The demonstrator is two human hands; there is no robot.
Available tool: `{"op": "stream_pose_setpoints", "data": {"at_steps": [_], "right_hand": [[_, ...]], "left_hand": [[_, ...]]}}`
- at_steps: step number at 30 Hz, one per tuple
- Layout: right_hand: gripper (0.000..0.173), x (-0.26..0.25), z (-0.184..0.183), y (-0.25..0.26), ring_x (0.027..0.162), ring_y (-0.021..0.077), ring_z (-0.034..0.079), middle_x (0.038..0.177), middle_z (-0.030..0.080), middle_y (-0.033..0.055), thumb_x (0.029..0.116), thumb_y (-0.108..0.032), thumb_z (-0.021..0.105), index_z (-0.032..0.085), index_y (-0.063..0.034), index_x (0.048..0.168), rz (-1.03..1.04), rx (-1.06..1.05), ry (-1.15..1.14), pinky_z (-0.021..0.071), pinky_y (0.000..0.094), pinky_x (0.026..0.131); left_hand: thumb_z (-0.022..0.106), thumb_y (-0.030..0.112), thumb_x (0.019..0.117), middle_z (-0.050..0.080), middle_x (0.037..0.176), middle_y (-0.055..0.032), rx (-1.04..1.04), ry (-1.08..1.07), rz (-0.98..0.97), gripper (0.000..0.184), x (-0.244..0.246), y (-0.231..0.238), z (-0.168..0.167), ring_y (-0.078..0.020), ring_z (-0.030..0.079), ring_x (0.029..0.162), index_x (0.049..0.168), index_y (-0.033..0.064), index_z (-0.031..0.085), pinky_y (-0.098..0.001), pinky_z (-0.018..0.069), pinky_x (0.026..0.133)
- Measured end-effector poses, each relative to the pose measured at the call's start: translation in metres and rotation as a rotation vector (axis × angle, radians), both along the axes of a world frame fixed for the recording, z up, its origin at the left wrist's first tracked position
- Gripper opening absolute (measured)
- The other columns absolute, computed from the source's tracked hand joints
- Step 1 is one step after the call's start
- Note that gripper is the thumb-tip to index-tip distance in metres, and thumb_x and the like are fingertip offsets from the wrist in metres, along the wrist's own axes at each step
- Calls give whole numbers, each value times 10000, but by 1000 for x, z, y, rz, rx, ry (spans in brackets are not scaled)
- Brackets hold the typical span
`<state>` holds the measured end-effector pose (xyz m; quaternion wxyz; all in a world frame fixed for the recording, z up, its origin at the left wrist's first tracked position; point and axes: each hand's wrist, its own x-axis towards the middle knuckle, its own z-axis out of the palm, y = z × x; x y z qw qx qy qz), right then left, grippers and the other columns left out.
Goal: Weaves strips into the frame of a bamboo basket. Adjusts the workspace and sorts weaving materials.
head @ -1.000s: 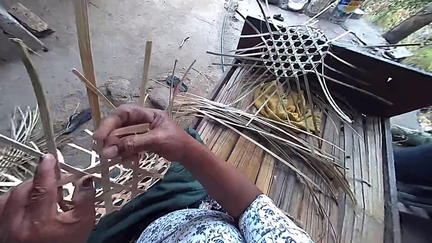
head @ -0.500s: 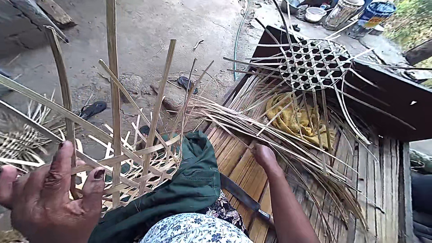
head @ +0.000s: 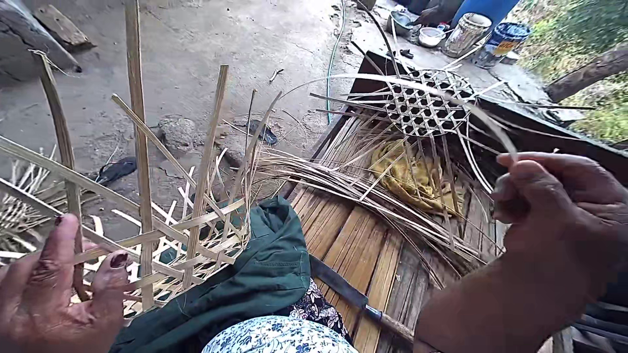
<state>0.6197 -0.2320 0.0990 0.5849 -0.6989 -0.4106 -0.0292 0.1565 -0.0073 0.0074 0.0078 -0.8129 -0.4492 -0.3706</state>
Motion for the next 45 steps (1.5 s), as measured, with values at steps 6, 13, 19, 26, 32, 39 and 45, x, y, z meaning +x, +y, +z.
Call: {"op": "stream_pose_setpoints", "data": {"at_steps": [6,13,19,26,32,39,45], "right_hand": [[228,-2,2,-17,605,44,622,833,670,-53,1078,-161,505,617,-62,1249,48,413,47,545,169,536],[350,26,-10,10,511,5,523,701,578,-86,1144,-293,242,574,-186,1176,113,776,534,464,134,485],[265,32,-130,61,602,78,616,757,610,-13,1132,-278,334,562,-147,1161,-249,618,1024,552,226,574],[648,-28,-210,51,1425,493,424,1540,424,324,893,-98,654,470,46,1497,-275,-559,-265,340,626,1162],[562,-100,-227,67,1424,399,477,1438,624,103,824,60,647,724,-224,1302,710,-756,-458,316,716,1142],[199,-87,-222,81,928,339,738,996,763,132,955,-28,639,796,-90,1061,814,-753,-345,565,615,874],[189,-66,-87,96,827,47,669,952,709,47,1010,-121,621,751,-101,1145,1093,-420,-155,587,223,771]], "left_hand": [[572,373,1038,644,1219,-309,1,-21,-10,579,-3,5,-1,-420,617,1114,1487,12,515,-567,432,1017],[552,388,1038,645,1189,-332,2,-8,-5,599,1,2,0,-455,615,1073,1486,-7,509,-597,411,1022],[602,405,1011,661,1160,-327,-6,-84,8,697,-1,0,-4,-392,644,1077,1439,-130,475,-526,461,1023],[531,547,1016,650,1262,-313,-19,58,83,735,-11,1,5,-443,636,1159,1535,32,458,-636,265,1169],[517,522,1018,689,1102,-313,81,90,94,723,15,0,24,-450,665,1022,1503,-13,475,-646,257,1151],[546,476,1002,721,1060,-197,121,70,127,650,15,-1,25,-331,689,976,1454,9,553,-627,316,1136],[582,473,997,733,906,-130,155,42,110,592,19,0,23,-265,700,833,1397,37,614,-592,398,1090]]}}
